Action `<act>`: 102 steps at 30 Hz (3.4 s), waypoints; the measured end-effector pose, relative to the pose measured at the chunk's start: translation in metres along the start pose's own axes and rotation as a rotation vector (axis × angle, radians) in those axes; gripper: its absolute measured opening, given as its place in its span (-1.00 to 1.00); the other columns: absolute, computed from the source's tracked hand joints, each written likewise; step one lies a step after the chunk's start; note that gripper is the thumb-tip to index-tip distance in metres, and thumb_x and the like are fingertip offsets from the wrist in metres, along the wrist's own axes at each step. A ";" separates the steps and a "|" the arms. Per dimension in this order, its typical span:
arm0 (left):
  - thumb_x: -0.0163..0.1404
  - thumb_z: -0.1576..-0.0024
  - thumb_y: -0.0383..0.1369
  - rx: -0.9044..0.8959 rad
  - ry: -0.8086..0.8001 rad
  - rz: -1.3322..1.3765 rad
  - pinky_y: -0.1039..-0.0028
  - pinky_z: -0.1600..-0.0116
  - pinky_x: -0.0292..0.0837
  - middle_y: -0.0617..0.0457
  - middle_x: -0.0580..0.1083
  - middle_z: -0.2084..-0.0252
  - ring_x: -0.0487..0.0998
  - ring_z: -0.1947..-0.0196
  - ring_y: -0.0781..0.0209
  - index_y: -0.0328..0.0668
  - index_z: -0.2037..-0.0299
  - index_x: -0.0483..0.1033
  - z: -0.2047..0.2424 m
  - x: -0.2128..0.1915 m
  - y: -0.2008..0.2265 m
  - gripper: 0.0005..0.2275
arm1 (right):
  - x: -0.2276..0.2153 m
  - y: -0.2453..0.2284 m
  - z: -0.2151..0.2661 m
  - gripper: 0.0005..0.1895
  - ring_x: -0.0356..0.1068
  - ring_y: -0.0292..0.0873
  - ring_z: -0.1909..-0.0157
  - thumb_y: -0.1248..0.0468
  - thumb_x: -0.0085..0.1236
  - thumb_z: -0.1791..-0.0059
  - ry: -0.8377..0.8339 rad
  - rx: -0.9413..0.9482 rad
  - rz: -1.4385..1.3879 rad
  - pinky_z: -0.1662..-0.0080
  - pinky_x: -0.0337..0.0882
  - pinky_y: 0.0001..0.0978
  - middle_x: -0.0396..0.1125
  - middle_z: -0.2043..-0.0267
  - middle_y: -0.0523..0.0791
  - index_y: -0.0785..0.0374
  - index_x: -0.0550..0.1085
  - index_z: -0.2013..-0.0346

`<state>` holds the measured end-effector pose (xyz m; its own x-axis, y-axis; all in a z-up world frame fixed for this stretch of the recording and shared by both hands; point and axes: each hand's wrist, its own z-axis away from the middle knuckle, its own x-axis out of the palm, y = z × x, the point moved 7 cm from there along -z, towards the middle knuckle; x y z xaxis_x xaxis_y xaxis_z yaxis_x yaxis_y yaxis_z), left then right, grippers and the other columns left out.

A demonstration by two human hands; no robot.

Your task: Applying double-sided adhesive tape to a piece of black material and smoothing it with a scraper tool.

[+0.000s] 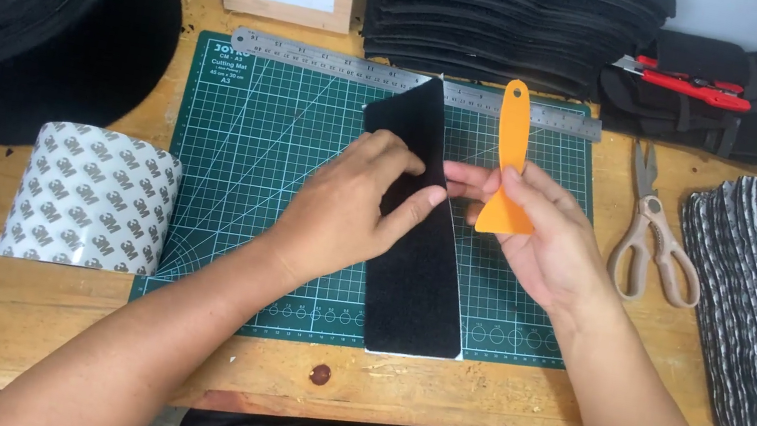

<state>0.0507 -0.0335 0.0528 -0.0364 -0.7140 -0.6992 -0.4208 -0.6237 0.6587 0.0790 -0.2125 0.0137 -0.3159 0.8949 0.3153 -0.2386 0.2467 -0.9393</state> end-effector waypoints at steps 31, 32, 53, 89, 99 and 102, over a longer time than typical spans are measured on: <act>-0.08 -0.26 -0.42 -0.433 0.099 0.703 0.34 -0.09 0.42 -0.07 0.45 0.16 0.55 0.06 0.16 -0.39 -0.13 0.38 0.005 0.017 -0.055 -0.73 | -0.029 -0.035 0.005 -0.78 0.52 -0.03 -0.11 0.17 0.01 -0.15 0.183 -0.307 0.108 -0.27 0.50 -0.12 0.45 -0.02 0.00 0.22 0.54 0.11; -0.09 -0.27 -0.42 -0.368 0.087 0.497 0.25 -0.08 0.44 -0.15 0.48 0.13 0.57 0.05 0.05 -0.38 -0.17 0.36 0.004 0.012 -0.049 -0.71 | -0.027 -0.038 0.006 -0.78 0.53 -0.01 -0.09 0.17 0.00 -0.15 0.190 -0.303 0.176 -0.27 0.50 -0.09 0.45 0.02 0.00 0.23 0.54 0.12; -0.02 -0.26 -0.35 0.190 -0.179 -0.382 0.21 -0.23 0.14 -0.17 0.43 0.01 0.35 -0.17 -0.03 -0.28 -0.03 0.58 0.001 0.022 -0.021 -0.77 | 0.035 -0.003 0.019 -0.85 0.44 -0.20 0.55 0.30 0.30 0.06 -0.135 -0.012 0.803 0.49 0.44 -0.47 0.47 0.57 -0.01 0.33 0.61 0.26; -0.27 -0.36 -0.29 0.114 -0.437 -0.617 -0.08 -0.46 -0.25 -0.26 0.37 -0.13 0.24 -0.36 -0.07 -0.17 -0.23 0.44 0.000 0.046 -0.026 -0.66 | -0.055 -0.007 -0.027 -0.63 0.19 -0.25 0.73 0.17 0.18 -0.14 0.245 -0.093 1.096 0.52 0.16 -0.51 0.26 0.76 -0.13 0.37 0.55 0.46; -0.21 -0.34 -0.29 0.127 -0.394 -0.612 -0.08 -0.45 -0.24 -0.24 0.38 -0.11 0.26 -0.34 -0.06 -0.15 -0.20 0.48 0.000 0.046 -0.029 -0.68 | -0.101 0.005 -0.039 -0.71 0.29 -0.23 0.66 0.23 0.14 -0.18 0.325 -0.155 1.085 0.47 0.28 -0.49 0.33 0.64 -0.09 0.42 0.55 0.30; -0.22 -0.35 -0.26 0.132 -0.360 -0.601 -0.09 -0.45 -0.24 -0.24 0.39 -0.10 0.28 -0.33 -0.05 -0.15 -0.19 0.49 -0.001 0.044 -0.029 -0.68 | -0.090 -0.008 -0.033 -0.69 0.32 -0.25 0.66 0.21 0.14 -0.20 0.387 -0.208 1.093 0.47 0.28 -0.52 0.33 0.66 -0.13 0.36 0.55 0.34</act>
<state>0.0623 -0.0471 0.0029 -0.0515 -0.0947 -0.9942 -0.5675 -0.8164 0.1072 0.1400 -0.2829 -0.0122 0.0486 0.7128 -0.6997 0.1523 -0.6976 -0.7001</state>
